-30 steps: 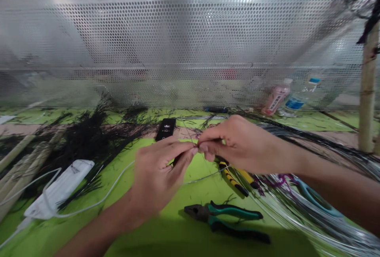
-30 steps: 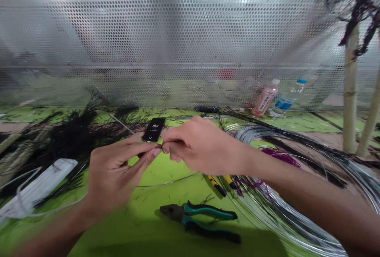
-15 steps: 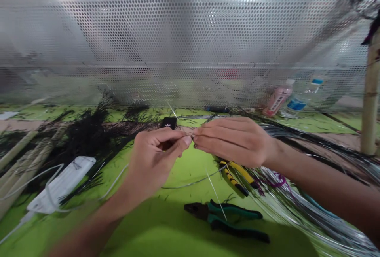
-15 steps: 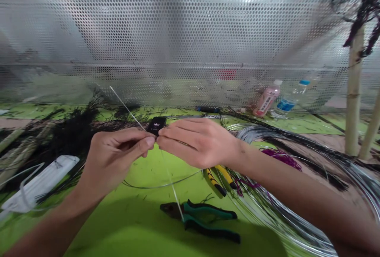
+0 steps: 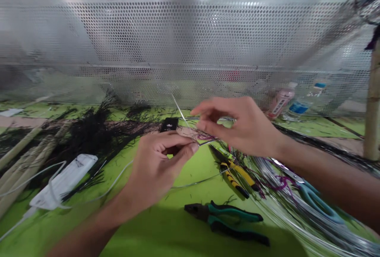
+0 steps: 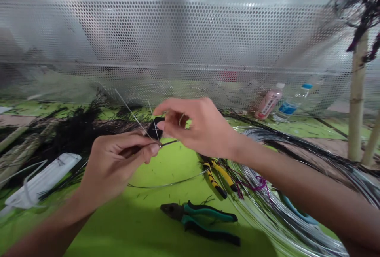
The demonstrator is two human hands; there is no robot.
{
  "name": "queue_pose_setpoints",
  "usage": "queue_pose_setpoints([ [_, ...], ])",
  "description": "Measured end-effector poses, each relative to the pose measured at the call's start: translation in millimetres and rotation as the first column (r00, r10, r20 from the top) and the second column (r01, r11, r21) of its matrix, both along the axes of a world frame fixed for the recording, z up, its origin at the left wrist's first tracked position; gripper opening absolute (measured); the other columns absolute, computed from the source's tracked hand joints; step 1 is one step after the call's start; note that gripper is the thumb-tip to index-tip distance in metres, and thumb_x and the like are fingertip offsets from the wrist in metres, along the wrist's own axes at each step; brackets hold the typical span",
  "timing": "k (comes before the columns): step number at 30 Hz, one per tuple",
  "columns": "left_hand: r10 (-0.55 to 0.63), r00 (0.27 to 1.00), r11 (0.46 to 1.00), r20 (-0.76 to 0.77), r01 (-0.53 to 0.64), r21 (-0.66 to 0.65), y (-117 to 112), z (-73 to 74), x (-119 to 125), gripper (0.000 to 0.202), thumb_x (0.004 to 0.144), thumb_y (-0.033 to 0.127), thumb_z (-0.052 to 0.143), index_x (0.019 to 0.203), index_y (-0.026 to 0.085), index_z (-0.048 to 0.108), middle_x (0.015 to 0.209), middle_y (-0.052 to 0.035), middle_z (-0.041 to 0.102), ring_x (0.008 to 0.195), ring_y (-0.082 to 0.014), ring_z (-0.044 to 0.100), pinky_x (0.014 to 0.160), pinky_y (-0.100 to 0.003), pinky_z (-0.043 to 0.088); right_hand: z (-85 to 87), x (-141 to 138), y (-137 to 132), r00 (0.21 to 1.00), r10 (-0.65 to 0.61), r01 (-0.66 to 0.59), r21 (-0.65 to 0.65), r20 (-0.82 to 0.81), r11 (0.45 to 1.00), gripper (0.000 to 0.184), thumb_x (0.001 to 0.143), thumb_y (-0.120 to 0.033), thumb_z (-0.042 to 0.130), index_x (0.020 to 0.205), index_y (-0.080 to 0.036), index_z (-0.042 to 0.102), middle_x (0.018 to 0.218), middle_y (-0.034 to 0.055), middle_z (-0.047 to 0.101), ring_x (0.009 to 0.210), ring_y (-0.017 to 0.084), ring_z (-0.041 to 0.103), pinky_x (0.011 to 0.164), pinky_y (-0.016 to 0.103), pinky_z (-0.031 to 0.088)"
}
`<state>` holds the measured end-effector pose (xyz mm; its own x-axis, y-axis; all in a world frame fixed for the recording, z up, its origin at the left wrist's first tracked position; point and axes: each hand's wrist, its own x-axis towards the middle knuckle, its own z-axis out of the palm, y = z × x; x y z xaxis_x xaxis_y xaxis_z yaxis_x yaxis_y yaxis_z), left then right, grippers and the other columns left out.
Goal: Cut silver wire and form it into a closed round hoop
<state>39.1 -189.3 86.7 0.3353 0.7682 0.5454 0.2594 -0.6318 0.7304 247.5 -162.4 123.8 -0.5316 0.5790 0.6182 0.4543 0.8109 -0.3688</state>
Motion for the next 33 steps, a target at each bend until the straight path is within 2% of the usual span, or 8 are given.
queue_pose_setpoints([
  [3, -0.041, 0.999, 0.998, 0.022, 0.042, -0.055, 0.8, 1.4, -0.7, 0.014, 0.087, 0.017, 0.069, 0.075, 0.022, 0.077, 0.061, 0.0030, 0.065, 0.055, -0.0107, 0.054, 0.051, -0.021, 0.042, -3.4, 8.5, 0.1, 0.964, 0.126, -0.217, 0.425, 0.232, 0.879, 0.016, 0.095, -0.019, 0.059, 0.108, -0.016, 0.068, 0.104, 0.0077, 0.076, 0.097, 0.019, 0.070, 0.086, 0.034, 0.058],
  [12, -0.043, 0.999, 0.999, -0.030, 0.043, -0.009, 3.7, 0.9, -2.2, 0.018, 0.088, 0.018, 0.069, 0.072, 0.019, 0.074, 0.060, 0.0040, 0.063, 0.054, -0.0085, 0.051, 0.050, -0.021, 0.040, -7.8, 10.8, -4.2, 0.932, 0.045, -0.235, 0.508, 0.358, 0.829, 0.012, 0.096, -0.017, 0.061, 0.101, -0.011, 0.069, 0.101, 0.0096, 0.077, 0.096, 0.024, 0.070, 0.080, 0.038, 0.055],
  [18, 0.046, 0.996, 0.990, -0.078, -0.035, 0.137, 2.4, -1.0, -1.3, 0.009, 0.088, 0.017, 0.073, 0.084, 0.022, 0.078, 0.074, 0.0054, 0.074, 0.062, -0.0070, 0.061, 0.063, -0.019, 0.048, -2.9, 7.6, -4.7, 0.935, 0.153, -0.152, -0.028, 0.321, 0.988, 0.023, 0.099, -0.020, 0.053, 0.081, -0.015, 0.067, 0.070, 0.0002, 0.067, 0.064, 0.013, 0.060, 0.063, 0.031, 0.045],
  [21, 0.058, 0.995, 0.988, -0.078, -0.046, 0.148, 1.9, -0.5, -1.9, 0.010, 0.088, 0.017, 0.073, 0.086, 0.024, 0.079, 0.080, 0.0058, 0.077, 0.068, -0.0077, 0.065, 0.068, -0.018, 0.050, 1.6, 8.3, -5.0, 0.925, 0.309, -0.199, -0.411, 0.220, 0.889, 0.022, 0.100, -0.018, 0.052, 0.084, -0.017, 0.067, 0.071, -0.0029, 0.068, 0.062, 0.009, 0.062, 0.055, 0.023, 0.046],
  [24, 0.049, 0.998, 0.996, -0.043, -0.046, 0.076, 3.6, 0.3, -3.6, 0.011, 0.087, 0.017, 0.073, 0.084, 0.025, 0.079, 0.075, 0.0061, 0.074, 0.064, -0.0077, 0.062, 0.061, -0.018, 0.048, -2.8, 11.6, -5.6, 0.924, 0.174, -0.181, -0.012, 0.342, 0.983, 0.012, 0.097, -0.013, 0.056, 0.099, -0.014, 0.068, 0.087, 0.0040, 0.073, 0.077, 0.015, 0.066, 0.067, 0.029, 0.053],
  [27, 0.002, 1.000, 1.000, -0.007, -0.003, -0.019, 4.9, 1.5, -4.6, 0.012, 0.087, 0.016, 0.071, 0.082, 0.024, 0.079, 0.070, 0.0049, 0.070, 0.061, -0.0084, 0.060, 0.055, -0.019, 0.045, -15.1, 16.1, -5.8, 0.933, 0.021, -0.225, 0.538, 0.359, 0.813, 0.020, 0.089, -0.008, 0.067, 0.109, -0.005, 0.066, 0.102, 0.0135, 0.074, 0.094, 0.022, 0.067, 0.083, 0.037, 0.058],
  [30, -0.014, 1.000, 0.999, 0.016, 0.014, -0.047, 5.2, 2.3, -3.7, 0.014, 0.087, 0.014, 0.070, 0.080, 0.022, 0.078, 0.062, 0.0054, 0.065, 0.058, -0.0075, 0.057, 0.054, -0.017, 0.044, -24.0, 17.1, -6.1, 0.943, 0.014, -0.261, 0.716, 0.332, 0.647, 0.022, 0.084, -0.006, 0.073, 0.105, -0.003, 0.068, 0.099, 0.0136, 0.076, 0.094, 0.023, 0.070, 0.087, 0.035, 0.061],
  [33, -0.013, 0.999, 1.000, 0.029, 0.014, -0.023, 6.0, 1.5, -2.0, 0.014, 0.088, 0.014, 0.070, 0.080, 0.021, 0.078, 0.061, 0.0058, 0.063, 0.058, -0.0065, 0.055, 0.054, -0.016, 0.043, -23.3, 11.7, -8.6, 0.951, 0.037, -0.259, 0.720, 0.308, 0.644, 0.009, 0.087, -0.006, 0.070, 0.096, -0.005, 0.072, 0.091, 0.0115, 0.077, 0.089, 0.021, 0.072, 0.085, 0.033, 0.062],
])
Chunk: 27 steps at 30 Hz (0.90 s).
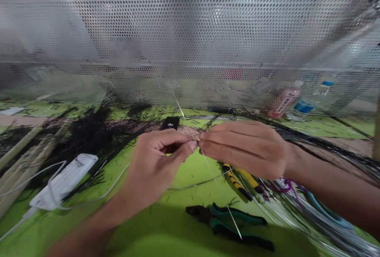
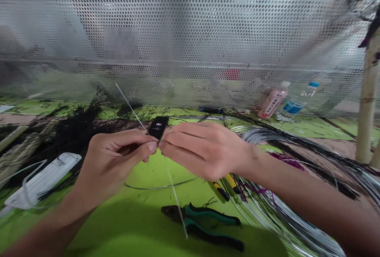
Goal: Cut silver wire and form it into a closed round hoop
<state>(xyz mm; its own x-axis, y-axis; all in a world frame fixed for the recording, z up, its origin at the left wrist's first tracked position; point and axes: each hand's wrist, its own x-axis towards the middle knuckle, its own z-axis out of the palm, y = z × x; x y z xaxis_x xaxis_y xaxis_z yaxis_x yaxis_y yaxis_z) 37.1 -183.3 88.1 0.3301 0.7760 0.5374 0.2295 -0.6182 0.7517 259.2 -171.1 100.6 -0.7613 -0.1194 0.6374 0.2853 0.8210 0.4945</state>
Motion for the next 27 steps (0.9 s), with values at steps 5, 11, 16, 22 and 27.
queue_pose_setpoints([
  [5, -0.014, 0.999, 0.994, -0.036, 0.017, 0.112, -0.9, -4.1, 3.1, 0.015, 0.089, 0.013, 0.069, 0.085, 0.022, 0.080, 0.065, 0.0055, 0.064, 0.060, -0.0065, 0.054, 0.058, -0.016, 0.043, 16.4, -10.6, -0.5, 0.969, -0.229, 0.065, -0.793, -0.096, 0.605, 0.011, 0.093, -0.022, 0.068, 0.086, -0.018, 0.075, 0.069, -0.0022, 0.072, 0.057, 0.010, 0.064, 0.049, 0.022, 0.051],
  [11, 0.026, 0.997, 0.988, -0.073, -0.015, 0.152, -4.1, -3.9, 3.4, 0.014, 0.089, 0.014, 0.069, 0.087, 0.022, 0.080, 0.065, 0.0056, 0.062, 0.057, -0.0058, 0.050, 0.053, -0.017, 0.039, 28.0, -9.8, 8.0, 0.968, -0.250, 0.038, -0.999, 0.030, 0.028, 0.021, 0.092, -0.030, 0.067, 0.078, -0.017, 0.074, 0.068, 0.0006, 0.073, 0.053, 0.010, 0.065, 0.043, 0.020, 0.046],
  [16, 0.020, 0.999, 1.000, -0.036, -0.019, 0.022, -0.6, 2.7, -1.4, 0.015, 0.087, 0.016, 0.071, 0.073, 0.020, 0.076, 0.060, 0.0064, 0.063, 0.054, -0.0062, 0.051, 0.049, -0.017, 0.037, 12.8, -3.5, 1.3, 0.980, -0.154, 0.100, -0.356, -0.127, 0.929, 0.015, 0.089, -0.018, 0.072, 0.103, -0.011, 0.074, 0.094, 0.0077, 0.079, 0.085, 0.018, 0.073, 0.076, 0.030, 0.061],
  [22, 0.051, 0.996, 0.995, -0.077, -0.044, 0.086, 0.7, -0.2, -2.3, 0.013, 0.088, 0.018, 0.071, 0.077, 0.020, 0.077, 0.061, 0.0056, 0.064, 0.055, -0.0069, 0.051, 0.050, -0.018, 0.038, 4.2, -1.3, 0.0, 0.987, -0.157, 0.152, -0.154, -0.022, 0.976, 0.017, 0.093, -0.015, 0.066, 0.108, -0.009, 0.071, 0.106, 0.0096, 0.078, 0.094, 0.022, 0.073, 0.081, 0.035, 0.059],
  [27, 0.053, 0.989, 0.976, -0.135, -0.022, 0.217, -0.5, -2.7, 1.1, 0.012, 0.091, 0.018, 0.069, 0.084, 0.020, 0.078, 0.063, 0.0050, 0.062, 0.055, -0.0064, 0.048, 0.051, -0.019, 0.036, 23.5, -4.4, 1.9, 0.959, -0.189, 0.277, -0.836, 0.210, 0.475, 0.023, 0.101, -0.022, 0.052, 0.092, -0.019, 0.073, 0.077, 0.0001, 0.075, 0.065, 0.012, 0.067, 0.057, 0.025, 0.048],
])
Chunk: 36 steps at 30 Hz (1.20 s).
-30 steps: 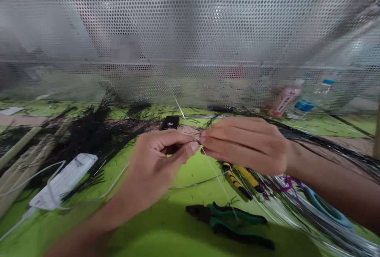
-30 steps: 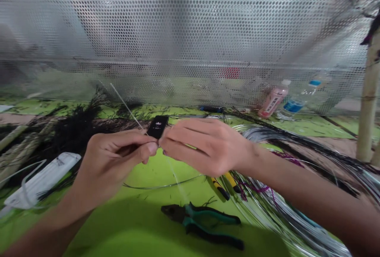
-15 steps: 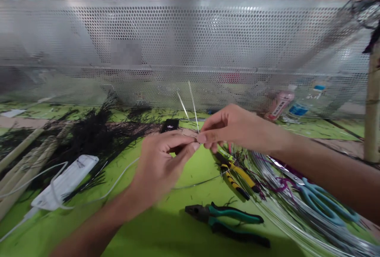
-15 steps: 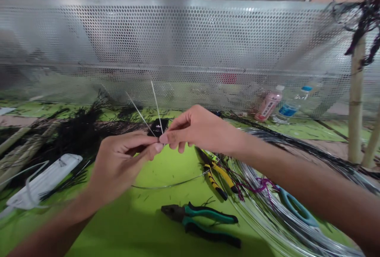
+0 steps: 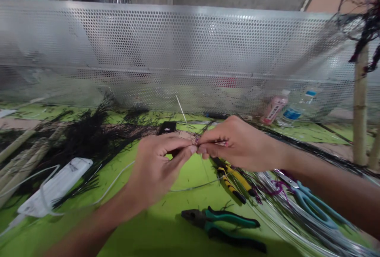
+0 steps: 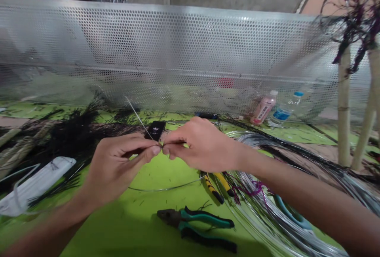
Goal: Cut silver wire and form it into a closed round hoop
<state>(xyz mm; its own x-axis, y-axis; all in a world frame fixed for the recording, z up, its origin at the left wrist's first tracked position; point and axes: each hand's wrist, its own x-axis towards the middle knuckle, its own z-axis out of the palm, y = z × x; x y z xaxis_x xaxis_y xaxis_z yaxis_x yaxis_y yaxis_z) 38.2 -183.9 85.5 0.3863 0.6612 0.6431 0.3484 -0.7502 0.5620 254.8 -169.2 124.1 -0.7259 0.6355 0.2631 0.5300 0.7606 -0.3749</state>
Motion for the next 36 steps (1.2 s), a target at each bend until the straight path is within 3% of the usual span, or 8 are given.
queue_pose_setpoints([
  [4, -0.024, 1.000, 0.998, 0.009, 0.024, -0.058, 1.4, 1.8, -2.6, 0.015, 0.091, 0.018, 0.068, 0.080, 0.021, 0.077, 0.066, 0.0049, 0.063, 0.057, -0.0066, 0.048, 0.052, -0.019, 0.035, 9.0, 0.1, 3.8, 0.997, 0.065, -0.082, -0.498, -0.051, 0.863, 0.028, 0.102, -0.027, 0.047, 0.087, -0.018, 0.069, 0.079, 0.0007, 0.075, 0.063, 0.012, 0.067, 0.055, 0.023, 0.051],
  [7, -0.031, 0.999, 0.975, 0.035, 0.038, -0.220, 6.4, 2.2, -7.7, 0.013, 0.090, 0.022, 0.068, 0.083, 0.022, 0.078, 0.066, 0.0042, 0.062, 0.056, -0.0075, 0.047, 0.048, -0.021, 0.033, -1.3, 3.1, 2.0, 0.999, 0.048, -0.046, 0.121, -0.013, 0.992, 0.019, 0.098, -0.022, 0.052, 0.107, -0.017, 0.068, 0.099, 0.0062, 0.076, 0.083, 0.019, 0.071, 0.068, 0.032, 0.056],
  [10, -0.072, 0.995, 0.923, 0.073, 0.094, -0.372, 11.1, 1.6, -9.8, 0.016, 0.090, 0.027, 0.067, 0.081, 0.020, 0.078, 0.064, 0.0029, 0.062, 0.053, -0.0082, 0.046, 0.046, -0.022, 0.032, -18.1, 6.3, -0.6, 0.991, 0.114, -0.135, 0.689, 0.076, 0.712, 0.027, 0.092, -0.010, 0.060, 0.118, -0.011, 0.062, 0.108, 0.0110, 0.075, 0.094, 0.023, 0.070, 0.080, 0.039, 0.059],
  [17, -0.031, 0.995, 0.960, 0.097, 0.057, -0.274, 6.3, 5.4, -3.5, 0.015, 0.088, 0.018, 0.068, 0.076, 0.019, 0.078, 0.059, 0.0026, 0.060, 0.054, -0.0092, 0.050, 0.050, -0.020, 0.040, -27.0, -2.7, -3.1, 0.986, 0.163, -0.077, 0.810, -0.024, 0.582, 0.005, 0.090, -0.012, 0.068, 0.095, -0.011, 0.069, 0.085, 0.0064, 0.078, 0.074, 0.019, 0.073, 0.068, 0.032, 0.060],
  [22, -0.034, 0.997, 0.991, 0.068, 0.043, -0.124, 0.6, 3.2, -1.3, 0.015, 0.090, 0.017, 0.068, 0.081, 0.022, 0.078, 0.061, 0.0035, 0.062, 0.058, -0.0102, 0.057, 0.058, -0.021, 0.047, -13.8, -12.1, -7.7, 0.952, -0.077, 0.143, 0.208, -0.298, 0.968, 0.014, 0.093, -0.018, 0.062, 0.085, -0.018, 0.073, 0.068, -0.0012, 0.073, 0.057, 0.012, 0.066, 0.049, 0.023, 0.048],
  [28, -0.027, 1.000, 0.999, 0.008, 0.026, 0.034, -0.7, 1.5, -0.3, 0.016, 0.091, 0.013, 0.067, 0.088, 0.023, 0.079, 0.077, 0.0023, 0.072, 0.070, -0.0100, 0.063, 0.070, -0.020, 0.051, -0.6, -15.9, -10.7, 0.905, -0.312, 0.108, -0.553, -0.290, 0.826, 0.020, 0.094, -0.024, 0.062, 0.077, -0.016, 0.070, 0.065, 0.0005, 0.072, 0.051, 0.011, 0.066, 0.049, 0.021, 0.052],
  [31, -0.010, 0.999, 0.996, 0.035, 0.013, -0.092, 0.7, 3.1, -1.9, 0.014, 0.090, 0.015, 0.069, 0.084, 0.024, 0.078, 0.067, 0.0044, 0.066, 0.064, -0.0093, 0.060, 0.068, -0.019, 0.051, -6.6, -13.0, -16.4, 0.892, -0.244, 0.259, -0.012, -0.380, 0.966, 0.010, 0.092, -0.027, 0.067, 0.095, -0.017, 0.070, 0.080, 0.0026, 0.076, 0.066, 0.014, 0.071, 0.056, 0.023, 0.056],
  [36, 0.002, 0.999, 0.991, 0.053, 0.005, -0.132, 1.0, 4.2, -3.7, 0.015, 0.090, 0.017, 0.069, 0.079, 0.022, 0.077, 0.064, 0.0033, 0.063, 0.062, -0.0107, 0.058, 0.065, -0.021, 0.051, -17.1, -3.4, -13.1, 0.995, 0.072, -0.007, 0.695, -0.065, 0.719, 0.014, 0.095, -0.020, 0.062, 0.108, -0.017, 0.068, 0.107, 0.0077, 0.076, 0.094, 0.018, 0.073, 0.083, 0.032, 0.061],
])
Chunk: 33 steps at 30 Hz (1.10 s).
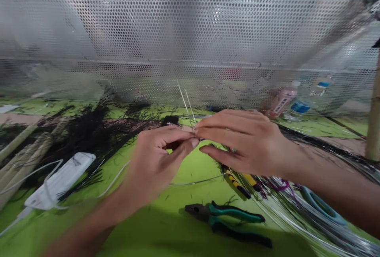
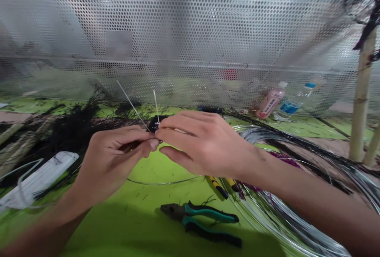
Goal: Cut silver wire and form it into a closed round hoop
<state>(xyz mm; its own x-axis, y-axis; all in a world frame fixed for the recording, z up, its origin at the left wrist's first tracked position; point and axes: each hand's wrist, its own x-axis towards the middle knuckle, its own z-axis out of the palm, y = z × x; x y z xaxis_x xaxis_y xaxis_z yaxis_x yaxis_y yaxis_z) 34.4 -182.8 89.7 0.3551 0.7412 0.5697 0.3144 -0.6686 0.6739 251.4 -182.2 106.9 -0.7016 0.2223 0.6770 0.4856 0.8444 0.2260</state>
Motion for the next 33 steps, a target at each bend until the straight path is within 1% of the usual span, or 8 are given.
queue_pose_setpoints([
  [5, 0.034, 0.999, 0.999, -0.022, -0.035, -0.012, 0.1, -1.1, -1.5, 0.009, 0.088, 0.021, 0.071, 0.081, 0.022, 0.077, 0.069, 0.0024, 0.068, 0.063, -0.0119, 0.060, 0.063, -0.023, 0.050, 0.0, 0.2, 6.0, 1.000, 0.006, -0.006, 0.022, 0.015, 1.000, 0.011, 0.094, -0.017, 0.063, 0.102, -0.015, 0.070, 0.100, 0.0078, 0.077, 0.092, 0.021, 0.073, 0.083, 0.036, 0.060],
  [8, 0.040, 0.998, 0.999, -0.047, -0.038, 0.036, 0.6, -2.6, -0.8, 0.010, 0.089, 0.020, 0.070, 0.084, 0.023, 0.078, 0.069, 0.0026, 0.070, 0.064, -0.0121, 0.062, 0.065, -0.023, 0.051, 5.9, -2.6, 5.5, 0.998, -0.069, 0.063, -0.325, -0.007, 0.944, 0.015, 0.096, -0.018, 0.059, 0.087, -0.019, 0.071, 0.083, 0.0027, 0.077, 0.074, 0.018, 0.073, 0.066, 0.031, 0.059],
  [12, 0.002, 0.998, 0.997, -0.064, 0.003, 0.077, -0.9, -2.3, 0.4, 0.013, 0.090, 0.020, 0.070, 0.083, 0.024, 0.079, 0.069, 0.0034, 0.070, 0.062, -0.0106, 0.060, 0.064, -0.021, 0.050, 19.1, -3.6, 7.7, 0.996, -0.031, -0.063, -0.920, -0.081, 0.386, 0.027, 0.095, -0.011, 0.052, 0.074, -0.020, 0.065, 0.066, -0.0037, 0.070, 0.052, 0.010, 0.067, 0.047, 0.019, 0.052],
  [14, 0.004, 0.999, 0.998, -0.050, -0.001, 0.068, -1.9, -0.7, -0.1, 0.013, 0.090, 0.021, 0.071, 0.081, 0.024, 0.079, 0.073, 0.0030, 0.072, 0.064, -0.0102, 0.060, 0.062, -0.020, 0.048, 23.0, -1.9, 8.5, 0.994, 0.033, -0.106, -0.959, -0.101, 0.263, 0.029, 0.099, -0.014, 0.048, 0.076, -0.019, 0.065, 0.067, -0.0026, 0.071, 0.053, 0.009, 0.067, 0.047, 0.018, 0.053],
  [17, 0.008, 1.000, 1.000, -0.024, -0.008, -0.005, -0.9, 2.4, -1.4, 0.011, 0.088, 0.021, 0.071, 0.081, 0.023, 0.079, 0.073, 0.0025, 0.071, 0.062, -0.0097, 0.058, 0.053, -0.018, 0.043, 19.0, 3.4, 6.2, 1.000, 0.009, -0.001, -0.790, 0.006, 0.613, 0.017, 0.099, -0.021, 0.052, 0.095, -0.018, 0.069, 0.085, 0.0018, 0.075, 0.068, 0.013, 0.070, 0.057, 0.024, 0.056],
  [20, -0.019, 1.000, 0.992, -0.016, 0.017, -0.121, 3.7, 4.6, -1.8, 0.009, 0.088, 0.022, 0.069, 0.085, 0.020, 0.077, 0.066, 0.0027, 0.067, 0.054, -0.0087, 0.052, 0.045, -0.018, 0.037, 4.5, 10.1, 3.5, 0.996, -0.053, 0.070, -0.235, 0.078, 0.969, 0.025, 0.093, -0.013, 0.059, 0.118, -0.014, 0.064, 0.107, 0.0093, 0.074, 0.091, 0.020, 0.070, 0.076, 0.035, 0.060],
  [25, -0.036, 0.995, 0.985, -0.088, 0.021, -0.170, 8.9, 3.5, -2.7, 0.021, 0.093, 0.032, 0.062, 0.085, 0.017, 0.074, 0.056, 0.0034, 0.054, 0.048, -0.0078, 0.042, 0.041, -0.019, 0.030, -14.6, 12.6, 8.6, 0.996, 0.064, -0.081, 0.292, 0.066, 0.953, 0.024, 0.084, -0.005, 0.070, 0.108, -0.006, 0.067, 0.099, 0.0149, 0.077, 0.089, 0.023, 0.073, 0.077, 0.034, 0.063],
  [33, -0.088, 0.989, 0.982, -0.116, 0.067, -0.178, 9.0, 3.7, -7.1, 0.015, 0.094, 0.029, 0.060, 0.091, 0.021, 0.072, 0.061, 0.0045, 0.055, 0.050, -0.0077, 0.038, 0.042, -0.020, 0.029, -7.3, 4.4, 11.0, 0.989, -0.010, -0.068, 0.512, 0.149, 0.856, 0.007, 0.087, -0.010, 0.071, 0.094, -0.012, 0.074, 0.089, 0.0081, 0.079, 0.080, 0.019, 0.074, 0.065, 0.030, 0.061],
])
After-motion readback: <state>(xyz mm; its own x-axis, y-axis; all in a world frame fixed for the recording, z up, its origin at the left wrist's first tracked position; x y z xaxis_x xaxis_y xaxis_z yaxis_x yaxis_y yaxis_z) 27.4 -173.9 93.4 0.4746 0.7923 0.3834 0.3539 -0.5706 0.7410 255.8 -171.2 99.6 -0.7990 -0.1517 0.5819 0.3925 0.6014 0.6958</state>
